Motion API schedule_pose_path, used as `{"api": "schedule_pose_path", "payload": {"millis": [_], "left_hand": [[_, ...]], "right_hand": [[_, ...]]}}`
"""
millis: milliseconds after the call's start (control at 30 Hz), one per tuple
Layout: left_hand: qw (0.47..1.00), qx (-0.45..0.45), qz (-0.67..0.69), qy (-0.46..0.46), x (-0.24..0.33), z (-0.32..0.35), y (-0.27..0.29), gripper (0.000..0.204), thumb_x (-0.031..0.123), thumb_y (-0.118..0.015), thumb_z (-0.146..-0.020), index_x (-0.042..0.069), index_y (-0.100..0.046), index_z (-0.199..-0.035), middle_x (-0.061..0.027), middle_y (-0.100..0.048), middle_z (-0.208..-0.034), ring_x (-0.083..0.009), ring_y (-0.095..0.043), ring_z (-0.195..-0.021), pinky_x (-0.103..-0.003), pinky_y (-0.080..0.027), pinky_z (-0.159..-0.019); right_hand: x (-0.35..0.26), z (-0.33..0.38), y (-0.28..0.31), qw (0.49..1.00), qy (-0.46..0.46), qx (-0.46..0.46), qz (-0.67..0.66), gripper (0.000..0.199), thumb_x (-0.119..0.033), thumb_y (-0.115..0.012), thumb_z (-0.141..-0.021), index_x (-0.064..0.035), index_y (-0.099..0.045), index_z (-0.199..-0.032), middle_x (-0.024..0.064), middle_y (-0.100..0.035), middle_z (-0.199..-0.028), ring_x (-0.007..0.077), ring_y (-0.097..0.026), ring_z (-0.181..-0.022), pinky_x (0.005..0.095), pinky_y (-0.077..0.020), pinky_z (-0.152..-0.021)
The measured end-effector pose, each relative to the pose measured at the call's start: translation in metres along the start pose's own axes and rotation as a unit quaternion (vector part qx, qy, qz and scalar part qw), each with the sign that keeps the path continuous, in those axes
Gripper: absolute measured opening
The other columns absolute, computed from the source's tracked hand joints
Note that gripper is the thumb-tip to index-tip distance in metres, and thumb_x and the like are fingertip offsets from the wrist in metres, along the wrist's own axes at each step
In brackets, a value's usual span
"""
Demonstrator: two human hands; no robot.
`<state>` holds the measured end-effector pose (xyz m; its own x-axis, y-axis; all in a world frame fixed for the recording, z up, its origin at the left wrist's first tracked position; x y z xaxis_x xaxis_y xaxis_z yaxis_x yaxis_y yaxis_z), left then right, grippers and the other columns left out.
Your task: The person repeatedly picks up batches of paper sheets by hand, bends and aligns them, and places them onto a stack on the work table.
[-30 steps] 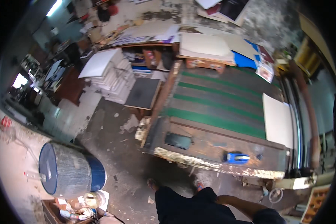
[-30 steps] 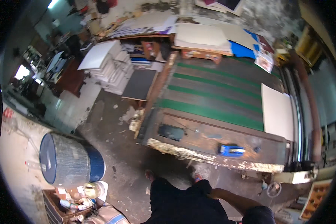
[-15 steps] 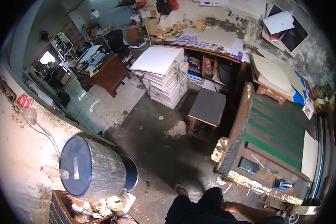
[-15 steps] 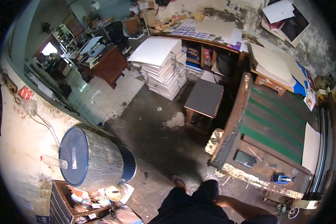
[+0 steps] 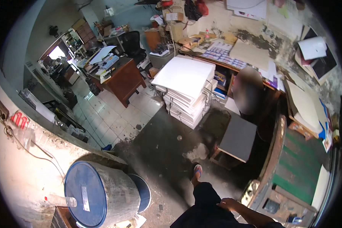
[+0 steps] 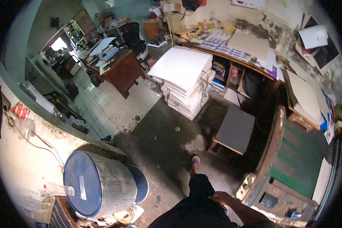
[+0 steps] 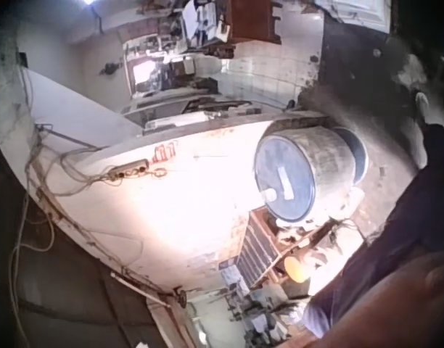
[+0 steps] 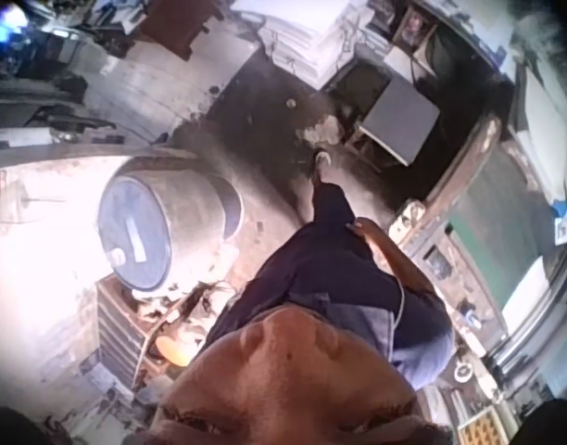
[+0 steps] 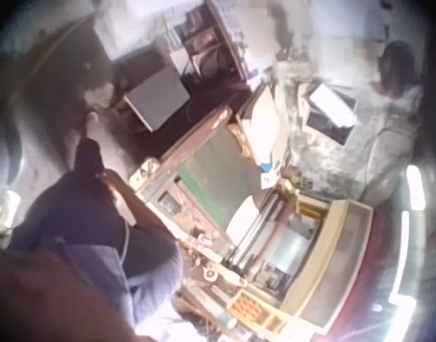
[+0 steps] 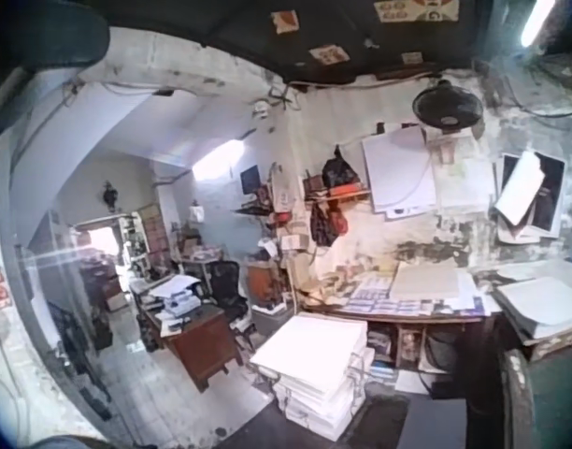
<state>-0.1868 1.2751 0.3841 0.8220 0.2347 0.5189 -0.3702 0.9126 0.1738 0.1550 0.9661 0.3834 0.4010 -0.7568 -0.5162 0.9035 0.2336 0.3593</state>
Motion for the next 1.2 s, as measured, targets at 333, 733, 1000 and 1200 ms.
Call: {"api": "schedule_pose_path", "payload": {"millis": [333, 733, 1000, 1200], "left_hand": [[0.986, -0.131, 0.051, 0.089, 0.13, 0.005, 0.079, 0.035, 0.032, -0.06, -0.092, 0.011, -0.065, -0.12, -0.003, -0.069, -0.107, -0.0164, -0.063, -0.095, -0.035, -0.05, -0.08], [0.928, -0.276, 0.233, 0.085, 0.234, -0.12, 0.242, 0.033, 0.032, -0.063, -0.09, 0.011, -0.068, -0.116, 0.003, -0.068, -0.097, -0.0111, -0.06, -0.083, -0.029, -0.048, -0.076], [0.933, -0.338, 0.049, 0.115, 0.357, -0.192, 0.406, 0.033, 0.028, -0.064, -0.091, 0.005, -0.068, -0.114, -0.0034, -0.072, -0.1, -0.0136, -0.063, -0.086, -0.03, -0.052, -0.076], [0.937, -0.33, -0.114, -0.007, 0.326, -0.236, 0.443, 0.039, 0.032, -0.061, -0.089, -0.003, -0.068, -0.106, -0.018, -0.07, -0.112, -0.0309, -0.066, -0.103, -0.039, -0.052, -0.082]], "right_hand": [[-0.175, -0.192, 0.276, 0.956, 0.206, 0.197, 0.062, 0.024, -0.025, -0.056, -0.091, -0.0022, -0.065, -0.092, 0.0189, -0.066, -0.086, 0.0303, -0.063, -0.08, 0.0428, -0.0492, -0.071], [-0.261, -0.302, 0.368, 0.973, -0.024, 0.152, -0.174, 0.042, -0.045, -0.059, -0.095, -0.0033, -0.059, -0.091, 0.0034, -0.051, -0.073, 0.0162, -0.05, -0.069, 0.0335, -0.0419, -0.065], [-0.329, -0.311, 0.37, 0.94, -0.109, 0.194, -0.259, 0.035, -0.036, -0.061, -0.096, -0.0044, -0.056, -0.084, -0.0031, -0.051, -0.073, 0.0113, -0.05, -0.065, 0.0278, -0.0419, -0.06], [-0.331, -0.337, 0.38, 0.91, -0.176, 0.203, -0.315, 0.032, -0.037, -0.062, -0.095, -0.0064, -0.058, -0.086, -0.0023, -0.054, -0.073, 0.0077, -0.05, -0.062, 0.0226, -0.0436, -0.057]]}}
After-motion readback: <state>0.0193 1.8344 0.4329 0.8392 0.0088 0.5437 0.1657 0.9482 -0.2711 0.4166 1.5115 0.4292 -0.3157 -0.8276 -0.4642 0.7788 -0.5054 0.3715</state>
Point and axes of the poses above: each hand's wrist, its own z-axis away from the middle knuckle, its own y-axis out of the back of the hand, x = y × z, the point moved 2 cm from there along -z, towards the middle knuckle
